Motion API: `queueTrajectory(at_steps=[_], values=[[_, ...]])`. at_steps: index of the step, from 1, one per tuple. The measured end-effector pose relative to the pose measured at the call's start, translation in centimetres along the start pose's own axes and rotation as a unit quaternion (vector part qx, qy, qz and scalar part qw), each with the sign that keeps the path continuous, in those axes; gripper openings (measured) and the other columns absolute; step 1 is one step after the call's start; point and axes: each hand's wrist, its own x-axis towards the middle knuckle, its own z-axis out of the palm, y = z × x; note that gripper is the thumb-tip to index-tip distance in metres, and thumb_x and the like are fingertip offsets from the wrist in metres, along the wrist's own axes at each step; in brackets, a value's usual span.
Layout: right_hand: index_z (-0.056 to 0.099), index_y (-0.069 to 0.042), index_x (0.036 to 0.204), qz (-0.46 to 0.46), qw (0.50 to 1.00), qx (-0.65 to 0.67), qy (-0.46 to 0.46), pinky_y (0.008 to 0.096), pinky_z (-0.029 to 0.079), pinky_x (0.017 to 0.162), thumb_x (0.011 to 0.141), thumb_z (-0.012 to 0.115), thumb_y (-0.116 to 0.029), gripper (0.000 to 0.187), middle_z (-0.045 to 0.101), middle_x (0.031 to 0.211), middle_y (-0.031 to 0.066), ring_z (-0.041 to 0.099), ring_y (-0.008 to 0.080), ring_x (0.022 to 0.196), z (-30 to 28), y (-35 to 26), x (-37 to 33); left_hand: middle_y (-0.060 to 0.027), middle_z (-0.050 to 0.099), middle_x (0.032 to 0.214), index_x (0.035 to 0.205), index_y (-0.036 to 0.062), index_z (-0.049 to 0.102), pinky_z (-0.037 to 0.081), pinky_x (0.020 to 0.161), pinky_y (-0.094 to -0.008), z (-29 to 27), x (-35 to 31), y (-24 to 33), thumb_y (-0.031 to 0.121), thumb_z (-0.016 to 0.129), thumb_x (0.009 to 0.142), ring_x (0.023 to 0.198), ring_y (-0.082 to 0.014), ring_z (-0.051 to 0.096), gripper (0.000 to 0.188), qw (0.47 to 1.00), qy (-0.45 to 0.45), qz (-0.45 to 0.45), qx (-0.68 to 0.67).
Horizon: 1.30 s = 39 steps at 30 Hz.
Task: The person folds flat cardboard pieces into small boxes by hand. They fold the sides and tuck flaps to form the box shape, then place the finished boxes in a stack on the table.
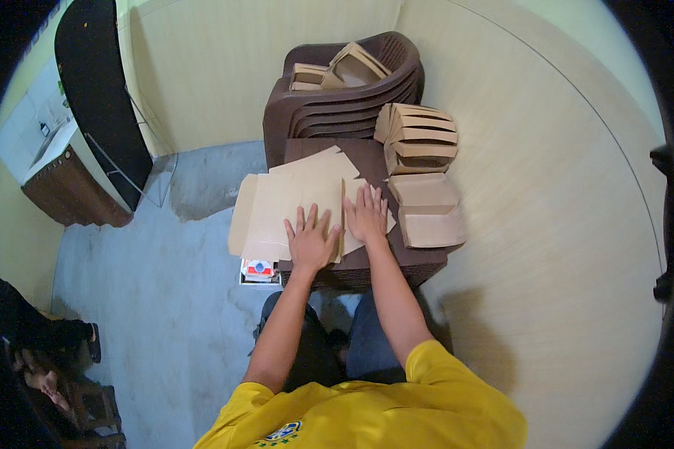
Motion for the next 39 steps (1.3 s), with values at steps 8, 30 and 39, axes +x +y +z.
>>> queueTrajectory(at_steps=[8, 30, 39], values=[[0.05, -0.014, 0.163, 0.062, 0.994, -0.034, 0.086, 0.0647, 0.025, 0.124, 0.103, 0.058, -0.059, 0.076, 0.035, 0.173, 0.021, 0.032, 0.0527, 0.152, -0.5, 0.4, -11.0, -0.0081, 0.038, 0.176, 0.161, 0.0147, 0.055, 0.008, 0.132, -0.0678, -2.2, -2.9, -1.0, 0.067, 0.067, 0.09, 0.167, -0.0344, 0.021, 0.089, 0.994, -0.06, 0.039, 0.077], [0.07, -0.009, 0.125, 0.125, 0.973, 0.16, 0.11, 0.0574, 0.043, 0.11, 0.085, 0.081, -0.024, 0.044, 0.077, 0.119, 0.0158, 0.064, 0.0378, 0.118, -2.6, 3.7, -10.2, -0.0119, 0.068, 0.134, 0.126, 0.0107, 0.078, 0.05, 0.109, -0.0477, -1.4, -5.9, -0.8, 0.026, 0.075, 0.09, 0.131, -0.0332, 0.06, 0.039, 0.979, 0.006, 0.123, -0.162], [0.068, -0.006, 0.128, 0.014, 0.948, 0.262, 0.181, 0.0484, 0.049, 0.104, 0.089, 0.081, -0.018, 0.043, 0.075, 0.114, 0.0135, 0.065, 0.0378, 0.111, -3.2, 3.8, -9.7, -0.0077, 0.061, 0.146, 0.145, 0.0136, 0.068, 0.047, 0.11, -0.0521, -2.5, -8.1, 2.0, 0.043, 0.072, 0.093, 0.138, -0.0369, 0.052, 0.06, 0.997, 0.027, 0.039, 0.053]])
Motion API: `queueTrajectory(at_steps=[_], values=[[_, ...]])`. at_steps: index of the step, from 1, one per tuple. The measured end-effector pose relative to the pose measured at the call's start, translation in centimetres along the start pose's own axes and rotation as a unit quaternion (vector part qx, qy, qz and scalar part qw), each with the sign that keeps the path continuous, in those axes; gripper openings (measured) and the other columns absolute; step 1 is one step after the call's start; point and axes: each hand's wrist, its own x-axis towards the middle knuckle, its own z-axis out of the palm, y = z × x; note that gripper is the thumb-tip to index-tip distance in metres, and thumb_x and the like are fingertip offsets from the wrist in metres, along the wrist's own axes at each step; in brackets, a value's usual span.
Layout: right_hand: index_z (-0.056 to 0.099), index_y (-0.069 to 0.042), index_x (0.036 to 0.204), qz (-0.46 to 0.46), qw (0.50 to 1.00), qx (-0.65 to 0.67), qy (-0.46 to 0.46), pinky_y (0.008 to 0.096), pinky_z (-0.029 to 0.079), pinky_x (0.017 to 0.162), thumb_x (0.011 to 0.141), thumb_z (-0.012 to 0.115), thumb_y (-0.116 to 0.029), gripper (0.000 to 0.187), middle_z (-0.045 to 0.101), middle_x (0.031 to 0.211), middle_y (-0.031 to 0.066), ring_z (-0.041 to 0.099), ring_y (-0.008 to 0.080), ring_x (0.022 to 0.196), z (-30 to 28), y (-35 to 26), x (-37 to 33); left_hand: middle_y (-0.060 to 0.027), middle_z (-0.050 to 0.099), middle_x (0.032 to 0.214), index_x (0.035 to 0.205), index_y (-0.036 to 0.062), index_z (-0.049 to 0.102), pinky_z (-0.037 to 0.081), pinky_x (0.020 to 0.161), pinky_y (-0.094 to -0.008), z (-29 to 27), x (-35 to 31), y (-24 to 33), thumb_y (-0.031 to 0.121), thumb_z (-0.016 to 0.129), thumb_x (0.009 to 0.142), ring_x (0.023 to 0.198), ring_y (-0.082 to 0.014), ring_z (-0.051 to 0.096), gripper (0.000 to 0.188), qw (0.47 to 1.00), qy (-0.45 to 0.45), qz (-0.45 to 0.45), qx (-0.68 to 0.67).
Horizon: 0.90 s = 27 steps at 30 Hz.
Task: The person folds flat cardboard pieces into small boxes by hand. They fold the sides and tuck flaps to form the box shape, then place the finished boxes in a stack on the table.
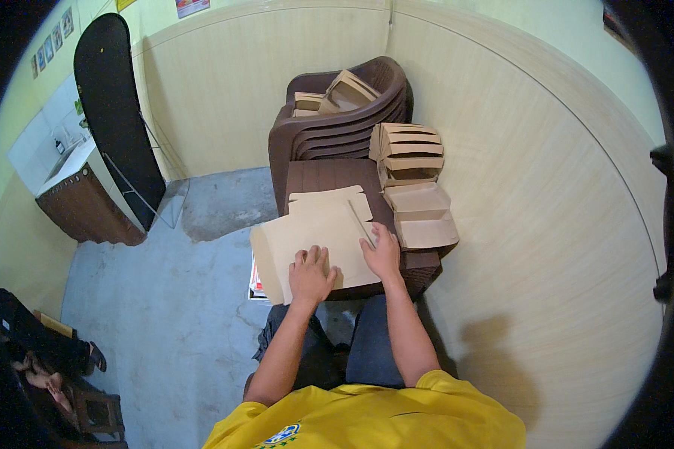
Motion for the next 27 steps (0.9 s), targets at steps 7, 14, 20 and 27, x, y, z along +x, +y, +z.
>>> queueTrajectory(at_steps=[7, 14, 20, 27], values=[[0.069, -0.005, 0.124, -0.176, 0.984, -0.02, 0.029, 0.0502, 0.048, 0.107, 0.087, 0.079, -0.017, 0.04, 0.069, 0.122, 0.0146, 0.061, 0.0382, 0.119, -1.6, -0.8, -3.5, -0.0166, 0.054, 0.144, 0.149, -0.0048, 0.058, 0.058, 0.1, -0.0481, 0.0, 4.8, 1.2, 0.045, 0.075, 0.092, 0.126, -0.0397, 0.059, 0.078, 0.991, -0.082, -0.065, 0.084], [0.072, -0.001, 0.121, -0.189, 0.981, 0.042, -0.034, 0.0466, 0.051, 0.106, 0.087, 0.081, -0.016, 0.038, 0.07, 0.123, 0.0175, 0.065, 0.0379, 0.12, -1.0, 0.6, -5.9, -0.0249, 0.055, 0.143, 0.145, -0.0141, 0.054, 0.06, 0.097, -0.0464, 0.8, 9.9, -1.4, 0.05, 0.078, 0.093, 0.123, -0.0411, 0.065, 0.086, 0.98, -0.072, -0.175, -0.056], [0.075, -0.003, 0.123, -0.102, 0.989, -0.097, -0.054, 0.0474, 0.054, 0.096, 0.085, 0.088, -0.025, 0.046, 0.071, 0.106, 0.013, 0.067, 0.0355, 0.111, -0.7, 0.5, -5.3, -0.0161, 0.06, 0.151, 0.153, 0.0101, 0.06, 0.04, 0.121, -0.0582, 1.7, 4.1, -2.7, 0.04, 0.07, 0.101, 0.145, -0.0392, 0.052, 0.061, 0.998, -0.026, 0.047, -0.025], [0.08, -0.005, 0.114, 0.113, 0.985, 0.003, -0.129, 0.0459, 0.054, 0.096, 0.084, 0.087, -0.019, 0.034, 0.072, 0.102, 0.0136, 0.069, 0.0347, 0.104, 1.3, -0.5, -3.9, -0.005, 0.046, 0.171, 0.156, 0.0271, 0.059, 0.02, 0.131, -0.0641, 3.9, 2.4, -2.4, 0.039, 0.057, 0.109, 0.161, -0.0345, 0.035, 0.048, 0.997, -0.002, 0.072, 0.018]])
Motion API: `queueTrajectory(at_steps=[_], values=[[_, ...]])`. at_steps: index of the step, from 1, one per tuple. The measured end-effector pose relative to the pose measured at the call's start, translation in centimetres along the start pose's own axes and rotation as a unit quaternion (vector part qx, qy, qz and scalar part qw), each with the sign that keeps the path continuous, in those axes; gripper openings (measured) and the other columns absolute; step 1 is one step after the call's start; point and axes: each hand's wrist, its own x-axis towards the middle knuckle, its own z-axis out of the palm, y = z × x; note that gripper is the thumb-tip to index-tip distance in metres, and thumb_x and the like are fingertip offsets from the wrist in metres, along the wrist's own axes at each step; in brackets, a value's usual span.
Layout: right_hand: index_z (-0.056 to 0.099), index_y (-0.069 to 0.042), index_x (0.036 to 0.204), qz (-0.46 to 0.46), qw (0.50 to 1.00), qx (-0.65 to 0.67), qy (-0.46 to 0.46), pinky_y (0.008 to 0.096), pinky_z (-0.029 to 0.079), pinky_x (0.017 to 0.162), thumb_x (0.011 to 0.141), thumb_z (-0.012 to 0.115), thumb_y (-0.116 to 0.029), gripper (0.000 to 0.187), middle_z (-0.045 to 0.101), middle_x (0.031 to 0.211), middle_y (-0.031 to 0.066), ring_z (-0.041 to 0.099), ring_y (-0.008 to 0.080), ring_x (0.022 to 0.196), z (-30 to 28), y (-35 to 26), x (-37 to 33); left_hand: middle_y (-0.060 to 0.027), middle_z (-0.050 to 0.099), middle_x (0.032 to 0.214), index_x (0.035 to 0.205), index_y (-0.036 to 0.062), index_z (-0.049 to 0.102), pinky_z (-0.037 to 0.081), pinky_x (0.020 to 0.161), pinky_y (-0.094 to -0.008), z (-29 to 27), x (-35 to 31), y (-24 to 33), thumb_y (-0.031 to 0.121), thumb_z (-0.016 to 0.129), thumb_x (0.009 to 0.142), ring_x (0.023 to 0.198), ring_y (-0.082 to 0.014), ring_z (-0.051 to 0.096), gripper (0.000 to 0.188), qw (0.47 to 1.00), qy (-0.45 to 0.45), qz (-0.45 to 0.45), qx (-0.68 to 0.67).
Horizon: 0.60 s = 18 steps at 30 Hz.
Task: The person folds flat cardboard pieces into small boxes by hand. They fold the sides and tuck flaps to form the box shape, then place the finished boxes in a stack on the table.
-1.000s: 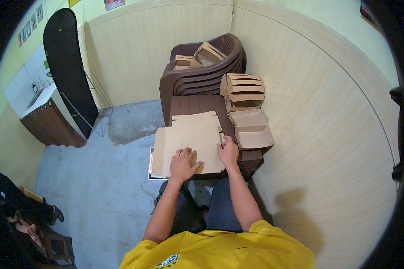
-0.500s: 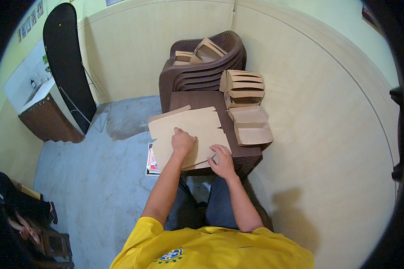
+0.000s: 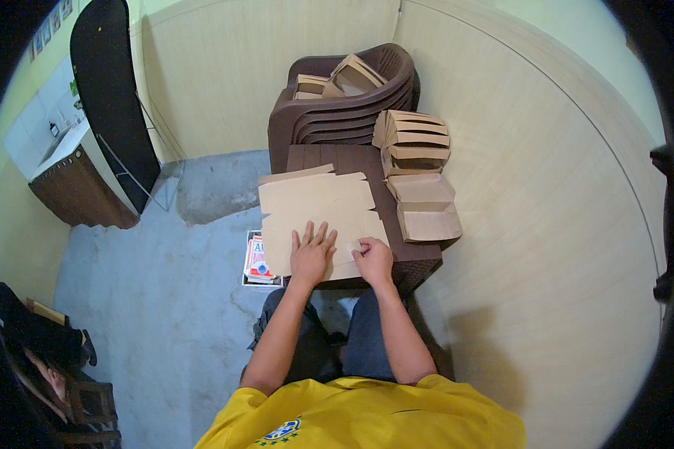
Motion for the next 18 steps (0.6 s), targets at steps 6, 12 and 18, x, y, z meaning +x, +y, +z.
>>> queueTrajectory(at_steps=[6, 12, 18], values=[[0.076, -0.002, 0.121, -0.285, 0.944, -0.107, 0.123, 0.0483, 0.052, 0.101, 0.084, 0.078, -0.011, 0.039, 0.07, 0.124, 0.0172, 0.065, 0.0371, 0.117, 3.4, -0.4, -3.6, -0.0045, 0.048, 0.17, 0.152, 0.0274, 0.065, 0.02, 0.131, -0.0656, 0.5, 1.6, -0.1, 0.041, 0.056, 0.109, 0.16, -0.0361, 0.037, 0.045, 0.995, -0.01, -0.022, -0.095], [0.026, 0.005, 0.167, -0.251, 0.945, -0.205, 0.031, 0.0605, 0.028, 0.125, 0.096, 0.072, -0.036, 0.094, 0.05, 0.164, 0.0203, 0.043, 0.0436, 0.151, 0.8, -0.5, -7.8, -0.0085, 0.049, 0.168, 0.148, 0.0265, 0.069, 0.019, 0.132, -0.062, -0.7, 0.9, 0.3, 0.047, 0.06, 0.107, 0.16, -0.0363, 0.036, 0.046, 0.995, 0.002, 0.005, -0.096], [0.004, 0.011, 0.168, -0.23, 0.922, -0.31, -0.015, 0.0699, 0.003, 0.131, 0.103, 0.059, -0.057, 0.109, 0.041, 0.172, 0.017, 0.025, 0.0448, 0.163, -0.2, -1.6, -5.8, -0.0075, 0.051, 0.167, 0.147, 0.0293, 0.069, 0.019, 0.133, -0.0608, -1.1, 1.1, 0.3, 0.05, 0.065, 0.103, 0.161, -0.035, 0.035, 0.049, 0.996, -0.018, 0.006, -0.091]])
